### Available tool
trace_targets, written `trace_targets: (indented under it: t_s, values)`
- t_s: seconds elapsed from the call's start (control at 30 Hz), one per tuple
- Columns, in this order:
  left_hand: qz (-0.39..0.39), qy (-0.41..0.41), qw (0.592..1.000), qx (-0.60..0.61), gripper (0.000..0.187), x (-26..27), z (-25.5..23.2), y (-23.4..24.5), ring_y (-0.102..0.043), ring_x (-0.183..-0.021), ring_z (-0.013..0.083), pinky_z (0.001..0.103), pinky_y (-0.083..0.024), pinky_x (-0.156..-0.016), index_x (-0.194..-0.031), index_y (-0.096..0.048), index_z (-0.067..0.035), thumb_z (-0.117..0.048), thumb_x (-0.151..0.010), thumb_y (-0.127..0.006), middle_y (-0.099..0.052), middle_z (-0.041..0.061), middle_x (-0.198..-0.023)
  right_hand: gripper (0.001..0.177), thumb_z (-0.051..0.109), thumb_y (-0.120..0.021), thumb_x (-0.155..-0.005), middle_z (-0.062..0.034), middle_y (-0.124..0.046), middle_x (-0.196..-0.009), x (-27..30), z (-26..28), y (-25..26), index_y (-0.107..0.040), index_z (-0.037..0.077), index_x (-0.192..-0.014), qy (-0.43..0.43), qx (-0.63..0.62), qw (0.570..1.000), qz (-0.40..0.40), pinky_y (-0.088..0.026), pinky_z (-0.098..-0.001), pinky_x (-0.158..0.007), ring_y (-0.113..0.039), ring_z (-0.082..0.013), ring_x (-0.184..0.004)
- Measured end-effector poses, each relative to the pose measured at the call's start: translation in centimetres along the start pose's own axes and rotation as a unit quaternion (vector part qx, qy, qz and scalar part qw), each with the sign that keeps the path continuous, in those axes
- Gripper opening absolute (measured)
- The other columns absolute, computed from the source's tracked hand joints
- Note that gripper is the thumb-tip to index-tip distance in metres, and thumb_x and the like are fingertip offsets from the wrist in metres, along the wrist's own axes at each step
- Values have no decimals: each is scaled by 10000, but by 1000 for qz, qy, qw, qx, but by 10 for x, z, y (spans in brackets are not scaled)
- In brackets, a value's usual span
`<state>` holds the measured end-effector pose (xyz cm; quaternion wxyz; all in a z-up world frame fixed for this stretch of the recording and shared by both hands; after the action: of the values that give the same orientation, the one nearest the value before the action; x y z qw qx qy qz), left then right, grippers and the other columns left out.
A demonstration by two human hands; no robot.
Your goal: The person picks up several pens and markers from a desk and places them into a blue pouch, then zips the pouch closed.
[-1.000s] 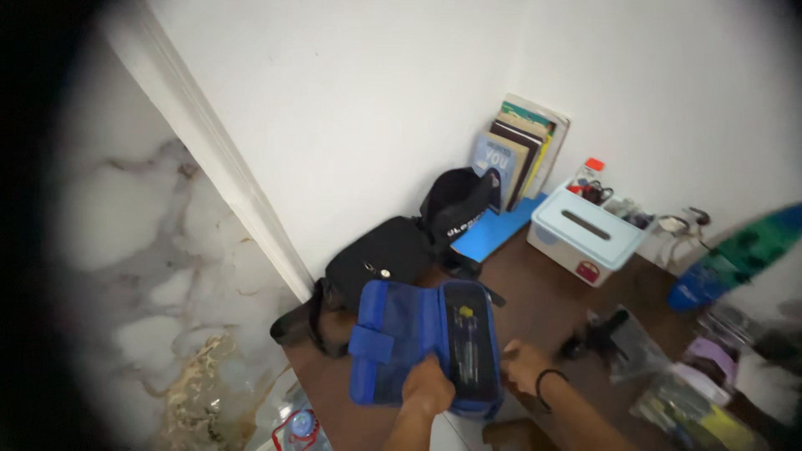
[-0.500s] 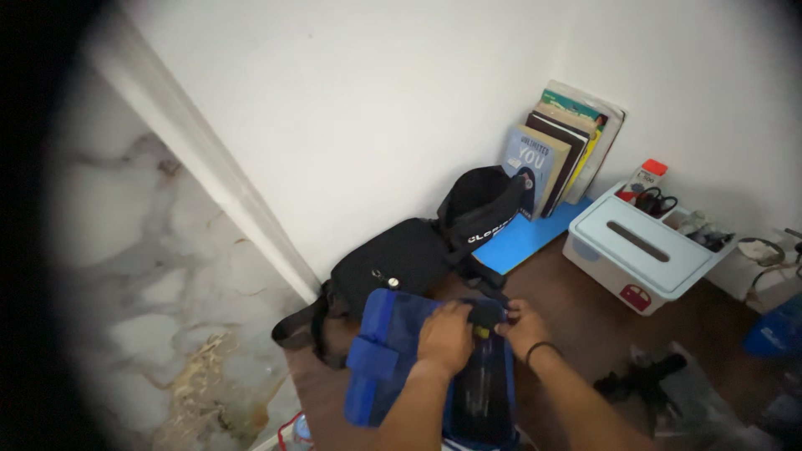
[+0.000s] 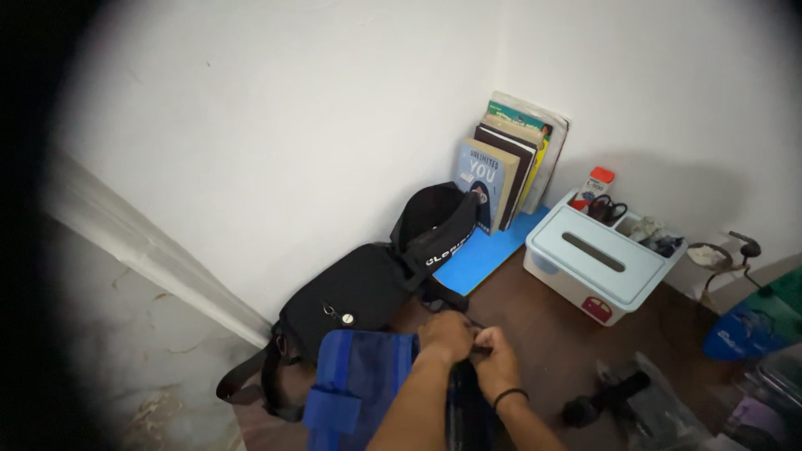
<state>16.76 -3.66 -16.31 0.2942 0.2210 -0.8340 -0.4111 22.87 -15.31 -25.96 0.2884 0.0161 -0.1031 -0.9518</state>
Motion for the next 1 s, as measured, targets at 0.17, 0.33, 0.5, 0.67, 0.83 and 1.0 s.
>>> trace_targets:
  t_s: [0.17,0.33,0.5,0.67,0.83,1.0]
  values:
    - [5,68,993,95,318,-9,10,4,-663,-1185,334,506,-431,-1071,-1027,-824,-186,-413,-834,-712,-755,108,-1191,268,-107,-631,-810,-94,-685,-1054,13,40,10,-562,78,-992,5,84,995,-52,-528,-329,-890,-696,-228,-1001]
    - [87,71,993,25,501,-14,2,5,-587,-1272,364,526,-430,-1091,-1145,-737,-76,-331,-732,-861,-657,163,-1292,237,-93,-604,-835,-150,-619,-1032,24,66,8,-559,68,-1003,32,113,991,-58,-525,-393,-844,-655,-326,-937]
    - [85,-100,988,-82,310,-64,7,-41,-677,-1115,333,469,-510,-978,-1025,-792,-73,-251,-771,-799,-729,148,-1147,304,-114,-623,-758,-160,-634,-992,26,58,4,-568,66,-996,61,157,982,-85,-529,-406,-867,-657,-328,-969]
    - [108,-152,973,133,168,-112,34,-70,-777,-904,252,365,-598,-842,-894,-836,-70,-113,-762,-741,-807,100,-961,434,-64,-634,-789,-108,-762,-1061,17,31,10,-569,110,-1181,-59,71,994,-57,-583,-354,-898,-756,-235,-1038]
    - [185,-197,938,216,260,-77,20,-25,-770,-877,222,346,-612,-830,-937,-817,-75,38,-823,-612,-808,116,-952,485,-45,-686,-760,-92,-784,-1112,13,28,24,-604,115,-1210,-70,131,987,-66,-590,-349,-886,-761,-235,-1028]
    - [163,-289,943,8,273,-39,-8,28,-725,-1008,278,376,-564,-906,-994,-803,-131,21,-817,-660,-764,139,-1046,469,-40,-654,-779,-102,-799,-1130,10,24,19,-630,114,-1222,-76,113,988,-72,-598,-343,-896,-773,-248,-1062]
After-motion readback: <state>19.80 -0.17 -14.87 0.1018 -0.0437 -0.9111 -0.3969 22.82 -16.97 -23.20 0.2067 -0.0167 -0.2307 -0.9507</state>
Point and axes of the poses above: each hand's wrist, its own x-axis away from the middle knuckle, its own y-axis out of the back of the hand, z = x × y, the point moved 8 cm from there along -x, towards the middle knuckle
